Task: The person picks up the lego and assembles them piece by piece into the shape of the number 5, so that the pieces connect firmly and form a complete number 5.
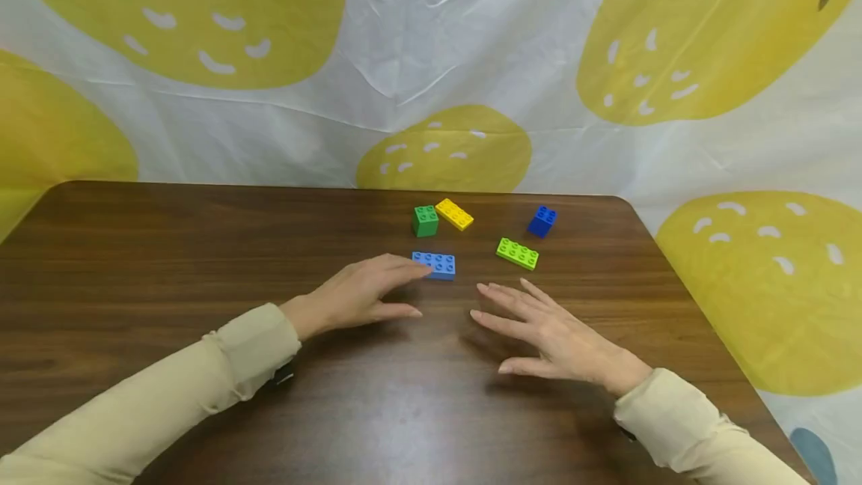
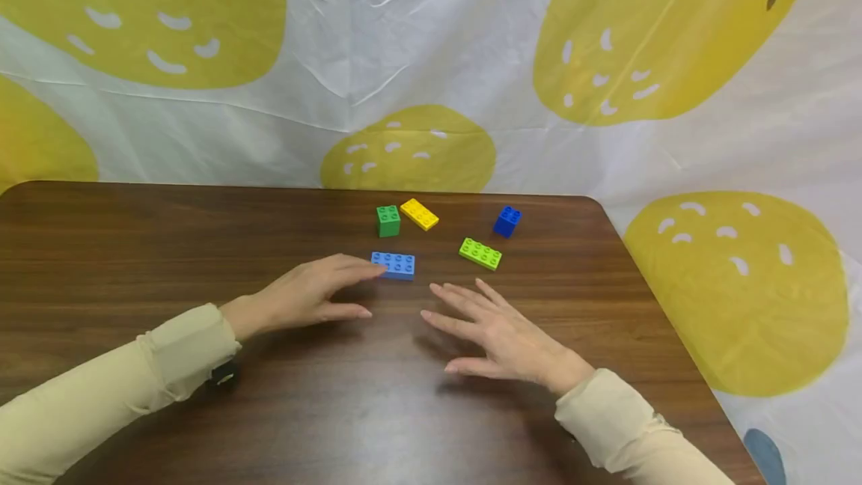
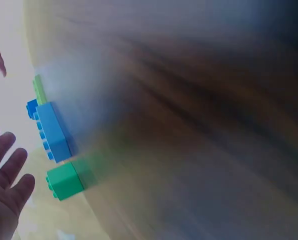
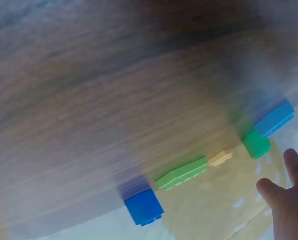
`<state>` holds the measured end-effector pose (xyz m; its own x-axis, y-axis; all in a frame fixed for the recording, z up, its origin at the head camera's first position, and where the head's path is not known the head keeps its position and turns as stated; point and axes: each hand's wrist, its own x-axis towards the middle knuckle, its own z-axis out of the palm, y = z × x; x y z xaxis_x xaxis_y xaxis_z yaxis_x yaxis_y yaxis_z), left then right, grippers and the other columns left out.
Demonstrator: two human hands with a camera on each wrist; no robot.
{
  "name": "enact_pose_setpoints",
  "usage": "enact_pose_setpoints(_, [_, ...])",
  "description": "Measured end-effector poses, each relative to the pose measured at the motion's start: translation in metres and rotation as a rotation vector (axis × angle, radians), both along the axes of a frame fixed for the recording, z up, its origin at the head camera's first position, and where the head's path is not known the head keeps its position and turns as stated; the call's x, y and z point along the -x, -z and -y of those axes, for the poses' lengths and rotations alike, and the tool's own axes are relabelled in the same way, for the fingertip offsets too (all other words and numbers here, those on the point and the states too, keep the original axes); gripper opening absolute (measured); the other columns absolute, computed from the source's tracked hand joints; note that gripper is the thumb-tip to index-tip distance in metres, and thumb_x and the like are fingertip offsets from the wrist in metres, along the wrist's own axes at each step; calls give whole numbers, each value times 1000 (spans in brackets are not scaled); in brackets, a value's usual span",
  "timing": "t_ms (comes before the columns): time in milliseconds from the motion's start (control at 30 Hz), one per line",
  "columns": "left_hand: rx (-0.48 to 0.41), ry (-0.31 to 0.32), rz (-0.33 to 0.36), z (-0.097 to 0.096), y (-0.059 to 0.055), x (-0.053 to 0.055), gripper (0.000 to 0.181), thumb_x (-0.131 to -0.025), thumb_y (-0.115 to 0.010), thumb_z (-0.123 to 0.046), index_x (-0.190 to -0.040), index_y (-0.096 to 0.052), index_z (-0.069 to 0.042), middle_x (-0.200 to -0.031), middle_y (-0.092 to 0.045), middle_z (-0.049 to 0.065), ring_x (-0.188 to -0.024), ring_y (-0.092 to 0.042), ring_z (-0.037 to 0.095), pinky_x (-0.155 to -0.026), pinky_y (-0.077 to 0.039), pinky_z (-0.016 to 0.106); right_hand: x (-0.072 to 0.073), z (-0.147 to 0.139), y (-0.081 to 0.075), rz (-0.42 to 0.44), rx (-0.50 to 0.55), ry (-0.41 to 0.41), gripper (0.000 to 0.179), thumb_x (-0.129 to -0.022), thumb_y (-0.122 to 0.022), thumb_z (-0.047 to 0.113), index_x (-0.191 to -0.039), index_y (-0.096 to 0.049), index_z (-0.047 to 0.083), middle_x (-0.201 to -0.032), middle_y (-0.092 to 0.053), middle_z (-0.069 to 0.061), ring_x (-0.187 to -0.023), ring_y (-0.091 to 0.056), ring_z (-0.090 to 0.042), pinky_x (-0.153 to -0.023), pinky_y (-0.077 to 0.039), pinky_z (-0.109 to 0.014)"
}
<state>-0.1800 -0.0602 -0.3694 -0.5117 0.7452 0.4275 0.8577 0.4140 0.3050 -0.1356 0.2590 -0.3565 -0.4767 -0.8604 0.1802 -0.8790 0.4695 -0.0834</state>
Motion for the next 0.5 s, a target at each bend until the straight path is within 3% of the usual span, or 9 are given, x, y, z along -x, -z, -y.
enact_pose_setpoints(133, [-58,-21,78,-17,-1,7,54,-83,-72,-31,-127,-58,-4,-123,-62,9,-111,-59,20,-93,-48,36,6,-7,-2,-5,131,47,61,-87,-64,40,-139,-47,13,-147,-40,-9,-133,-39,-25,-115,-18,-35])
enact_pose_setpoints(267, [-102,-40,138,-34,-1,15,51,-83,-72,-28,-126,-59,-2,-121,-63,9,-110,-59,20,-95,-46,35,17,-17,-4,-51,328,139,51,-85,-70,26,-130,-56,6,-131,-55,-10,-119,-52,-25,-106,-31,-18])
enact_pose_setpoints(400, [-98,-84,180,-49,-4,19,50,-84,-71,-28,-126,-59,-4,-122,-63,8,-111,-59,19,-95,-47,34,31,-27,-9,-84,477,320,47,-76,-76,6,-121,-63,2,-116,-64,-14,-107,-59,-28,-96,-35,-8])
enact_pose_setpoints(500, [-96,-116,244,-62,-7,21,50,-85,-71,-27,-127,-58,-4,-123,-62,9,-112,-58,20,-95,-47,35,43,-35,-12,-67,539,494,45,-74,-76,-1,-118,-64,0,-108,-66,-17,-99,-62,-30,-87,-39,-6])
